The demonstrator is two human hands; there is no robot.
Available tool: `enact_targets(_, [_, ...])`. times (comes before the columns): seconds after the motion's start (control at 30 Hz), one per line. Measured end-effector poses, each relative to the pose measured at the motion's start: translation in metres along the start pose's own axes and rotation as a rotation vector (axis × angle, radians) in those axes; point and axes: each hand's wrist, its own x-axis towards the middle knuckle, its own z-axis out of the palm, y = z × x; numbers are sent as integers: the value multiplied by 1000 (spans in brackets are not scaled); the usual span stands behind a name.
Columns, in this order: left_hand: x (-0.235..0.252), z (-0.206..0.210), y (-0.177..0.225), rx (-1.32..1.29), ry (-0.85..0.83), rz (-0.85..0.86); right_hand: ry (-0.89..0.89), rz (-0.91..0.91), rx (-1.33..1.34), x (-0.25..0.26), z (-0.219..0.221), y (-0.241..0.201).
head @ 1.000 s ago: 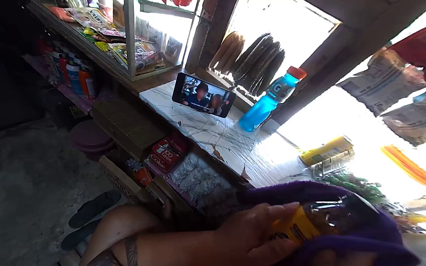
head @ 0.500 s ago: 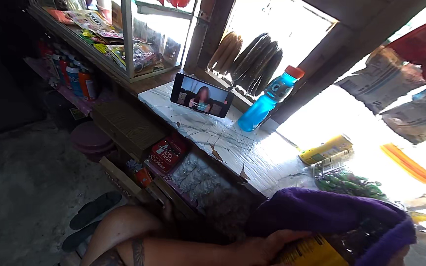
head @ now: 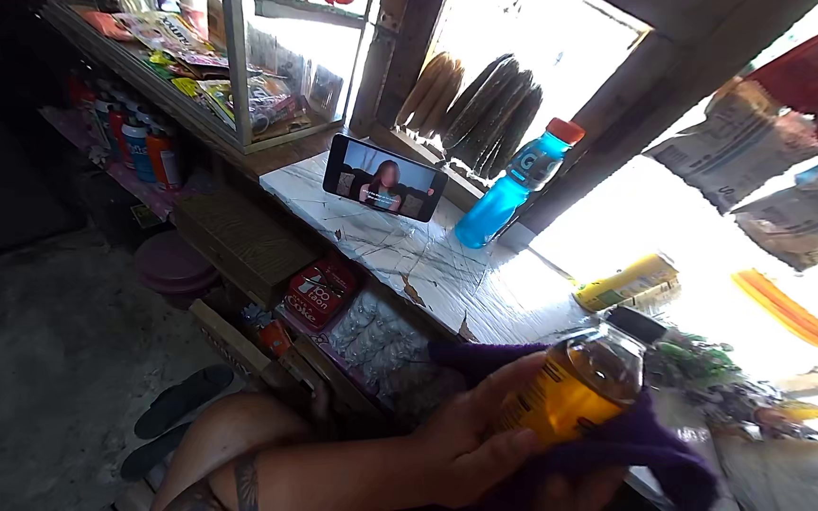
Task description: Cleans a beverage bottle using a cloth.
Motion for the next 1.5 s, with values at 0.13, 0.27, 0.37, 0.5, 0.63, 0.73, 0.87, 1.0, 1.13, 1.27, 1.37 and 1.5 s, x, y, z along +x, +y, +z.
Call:
enact_targets(0.13, [6, -12, 2, 85, 74, 24, -135, -84, -148, -17, 13, 5])
enact_targets(0.27, [6, -12, 8, 266, 4, -20, -95, -89, -185, -8, 6, 8])
enact_targets(0.37, [4, -5, 7, 360, -90, -40, 37, -39, -116, 12, -7, 2])
enact_targets(0.5, [1, 0, 9, 374, -211, -63, 183, 105, 82, 34, -25, -12])
enact_targets(0.63, [-3, 4, 5, 480, -270, -49, 275, 126, 100, 44, -44, -4])
enact_targets(0.73, [-6, 8, 2, 489, -299, -19, 319, 215, -191, 28, -79, 19])
enact_targets(0.87, [-4, 8, 2, 18, -364, -181, 580, 371, 132, 52, -70, -3])
enact_targets(1.0, [-8, 12, 1, -277, -361, -359, 376, 245, 208, 30, -105, 42])
enact_targets(1.13, [-8, 10, 1, -110, -319, -269, 632, 404, 318, 49, -47, -10])
enact_targets(1.27, [-7, 6, -2, -9, -295, -180, 441, 217, 301, 16, -40, 15])
enact_targets(1.37, [-3, 1, 1, 22, -253, -132, 378, 197, 271, 32, -21, -8])
enact_targets(1.5, [0, -2, -1, 65, -140, -43, 214, 22, 122, 15, -2, -2])
